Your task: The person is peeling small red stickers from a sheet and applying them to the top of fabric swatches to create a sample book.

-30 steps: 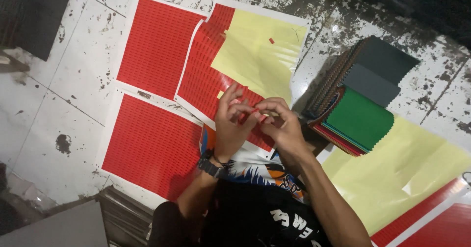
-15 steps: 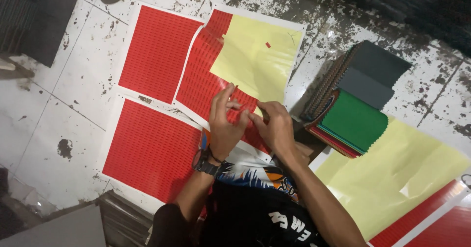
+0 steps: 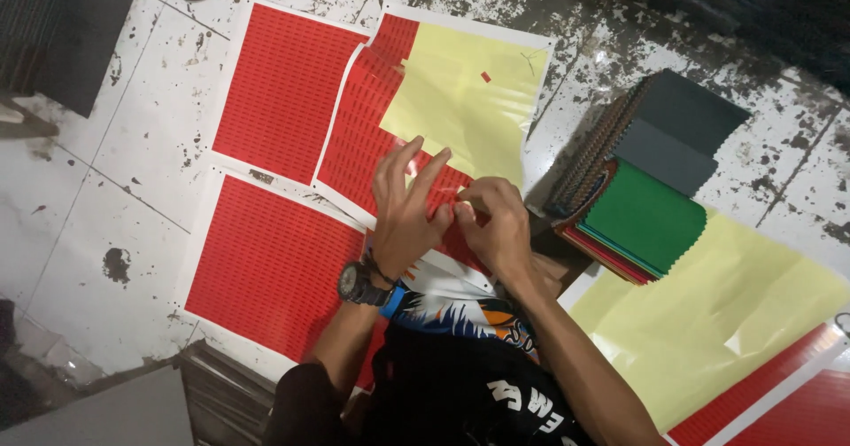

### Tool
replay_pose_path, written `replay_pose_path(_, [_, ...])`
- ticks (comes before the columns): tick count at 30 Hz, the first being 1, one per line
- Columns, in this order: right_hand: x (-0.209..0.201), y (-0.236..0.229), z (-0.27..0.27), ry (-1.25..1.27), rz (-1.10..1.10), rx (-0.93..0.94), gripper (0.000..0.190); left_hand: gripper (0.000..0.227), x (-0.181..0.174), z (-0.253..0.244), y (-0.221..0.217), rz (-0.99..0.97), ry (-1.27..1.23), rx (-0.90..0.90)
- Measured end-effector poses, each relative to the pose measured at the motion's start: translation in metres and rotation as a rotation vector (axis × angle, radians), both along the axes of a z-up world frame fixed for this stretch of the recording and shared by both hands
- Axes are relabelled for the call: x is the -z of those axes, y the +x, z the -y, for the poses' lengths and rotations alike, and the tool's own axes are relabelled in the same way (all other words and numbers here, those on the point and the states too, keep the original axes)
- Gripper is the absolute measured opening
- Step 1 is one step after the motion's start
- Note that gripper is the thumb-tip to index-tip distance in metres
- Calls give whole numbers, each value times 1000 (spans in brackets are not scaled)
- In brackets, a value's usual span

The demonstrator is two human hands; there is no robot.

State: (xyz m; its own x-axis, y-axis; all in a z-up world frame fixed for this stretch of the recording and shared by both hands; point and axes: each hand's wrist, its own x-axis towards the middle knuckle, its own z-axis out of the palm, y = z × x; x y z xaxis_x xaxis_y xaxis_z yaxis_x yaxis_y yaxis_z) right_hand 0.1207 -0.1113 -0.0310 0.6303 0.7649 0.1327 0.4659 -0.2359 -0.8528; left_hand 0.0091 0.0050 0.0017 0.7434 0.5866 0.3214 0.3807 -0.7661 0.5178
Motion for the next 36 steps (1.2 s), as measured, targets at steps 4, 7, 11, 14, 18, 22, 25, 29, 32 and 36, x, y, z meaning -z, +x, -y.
replay_pose_path(4, [4, 0, 9, 96, -407, -16, 32, 66, -12, 15, 3, 317, -469, -46])
replay_pose_path(7, [-6, 1, 6, 171, -604, -132, 38, 76, -3, 20, 5, 488, -863, -163])
replay_pose_path(11, [-30, 2, -5, -27, -288, 2, 32, 63, -9, 15, 6, 484, -734, -259])
replay_pose_path(14, [-10, 1, -9, -155, -74, -40, 34, 57, -9, 4, 5, 383, -460, -204])
replay_pose_path(18, [13, 2, -10, -238, -74, -87, 34, 64, 0, -8, -2, 79, -46, -72])
replay_pose_path(22, [13, 2, -9, -215, -79, -66, 32, 82, 4, -10, -2, -49, 58, -73])
replay_pose_path(25, [10, 0, -7, -158, -30, -23, 27, 88, 4, -9, -2, -120, 60, -86])
replay_pose_path(29, [6, -2, -7, -48, 99, 23, 14, 88, 6, -9, -3, -118, 17, -72])
replay_pose_path(32, [4, -1, -8, 73, 38, 30, 12, 70, 0, -8, -2, 51, -99, -85])
replay_pose_path(36, [-5, -2, -1, 314, -662, -158, 19, 56, -4, -2, 5, 623, -676, -263])
